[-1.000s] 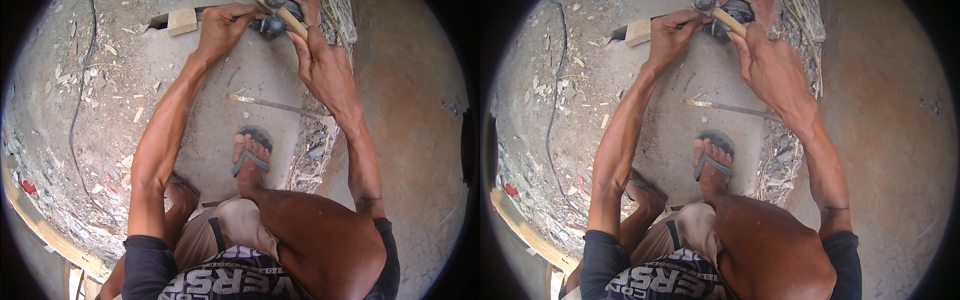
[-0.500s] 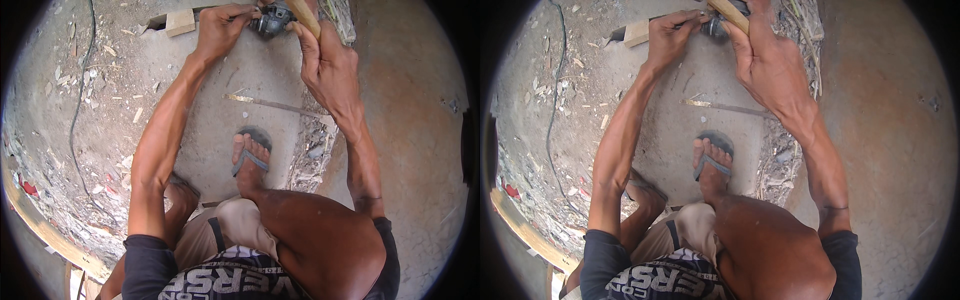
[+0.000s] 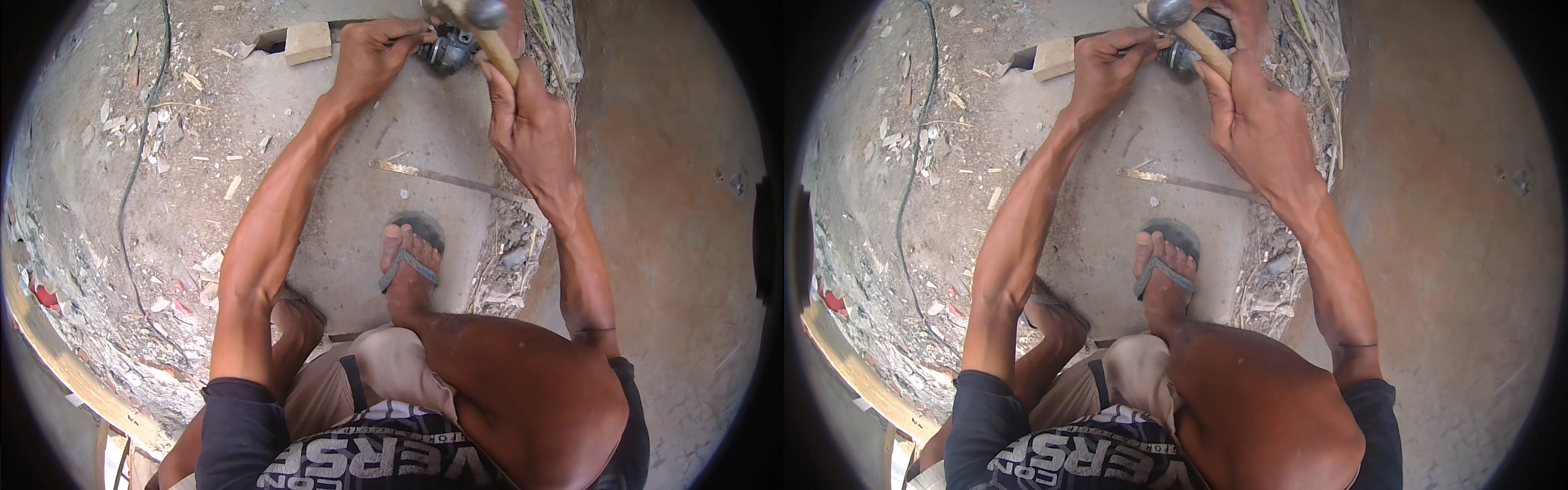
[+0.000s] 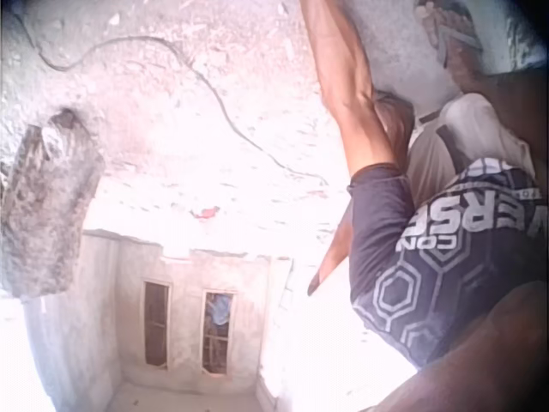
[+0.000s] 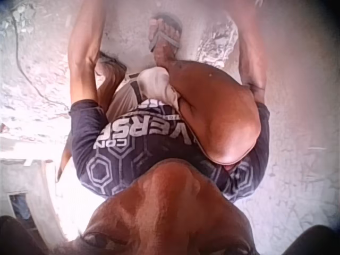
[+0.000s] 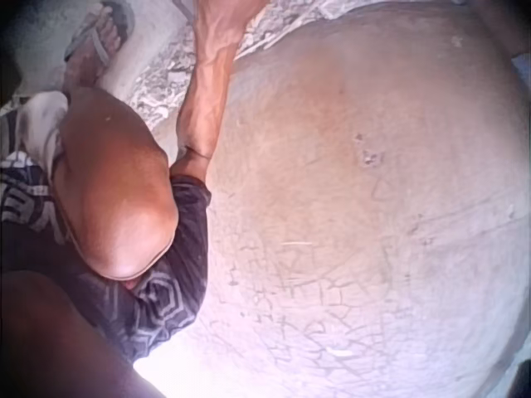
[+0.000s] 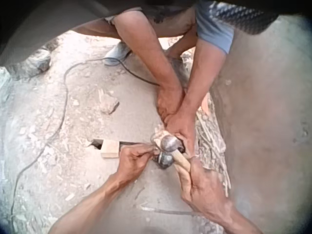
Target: The person uses a hammer to tap and adjust a small metal component on a handheld power tool. They repeatedly hold the tool, tap it, and reposition it on the ground while another person briefly assists.
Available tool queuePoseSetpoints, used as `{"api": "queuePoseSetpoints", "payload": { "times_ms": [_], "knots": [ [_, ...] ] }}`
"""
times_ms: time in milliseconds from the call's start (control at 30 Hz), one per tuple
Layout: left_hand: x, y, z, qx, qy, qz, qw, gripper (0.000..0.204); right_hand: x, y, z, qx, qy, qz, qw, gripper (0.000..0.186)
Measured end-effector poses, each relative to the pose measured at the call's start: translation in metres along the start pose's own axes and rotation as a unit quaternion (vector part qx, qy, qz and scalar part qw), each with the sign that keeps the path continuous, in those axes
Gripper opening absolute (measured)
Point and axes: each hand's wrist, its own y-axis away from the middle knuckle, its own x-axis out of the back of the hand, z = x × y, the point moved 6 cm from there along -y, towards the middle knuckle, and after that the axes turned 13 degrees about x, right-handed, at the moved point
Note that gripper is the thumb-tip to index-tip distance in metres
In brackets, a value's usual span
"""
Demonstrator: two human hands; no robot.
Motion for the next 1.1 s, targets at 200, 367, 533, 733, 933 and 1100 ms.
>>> {"api": "queuePoseSetpoints", "payload": {
  "times_ms": [200, 367, 533, 733, 933, 1100],
  "knots": [
    [0.004, -0.002, -0.005, 0.003, 0.029, 0.019, 0.999, 0.018, 0.011, -0.011, -0.011, 0.035, -0.053, 0.067, 0.996, 0.023],
    [-0.001, -0.001, -0.005, 0.031, 0.030, -0.008, 0.999, 0.020, -0.002, 0.005, 0.005, -0.001, -0.023, -0.003, 1.000, 0.021],
    [0.001, 0.002, -0.001, 0.049, 0.011, -0.004, 0.999, 0.021, 0.007, -0.001, -0.004, 0.006, -0.025, 0.022, 0.999, 0.020],
    [0.002, 0.001, -0.001, -0.005, 0.005, 0.023, 1.000, 0.018, -0.011, 0.001, 0.009, -0.013, 0.051, -0.087, 0.995, 0.025],
    [0.000, 0.000, -0.008, 0.024, 0.029, 0.008, 0.999, 0.021, 0.013, -0.001, -0.010, 0.027, -0.083, 0.115, 0.990, 0.026],
    [0.002, 0.001, -0.002, 0.000, 0.008, 0.024, 1.000, 0.017, -0.009, -0.002, 0.010, -0.018, 0.016, -0.067, 0.997, 0.022]
  ]
}}
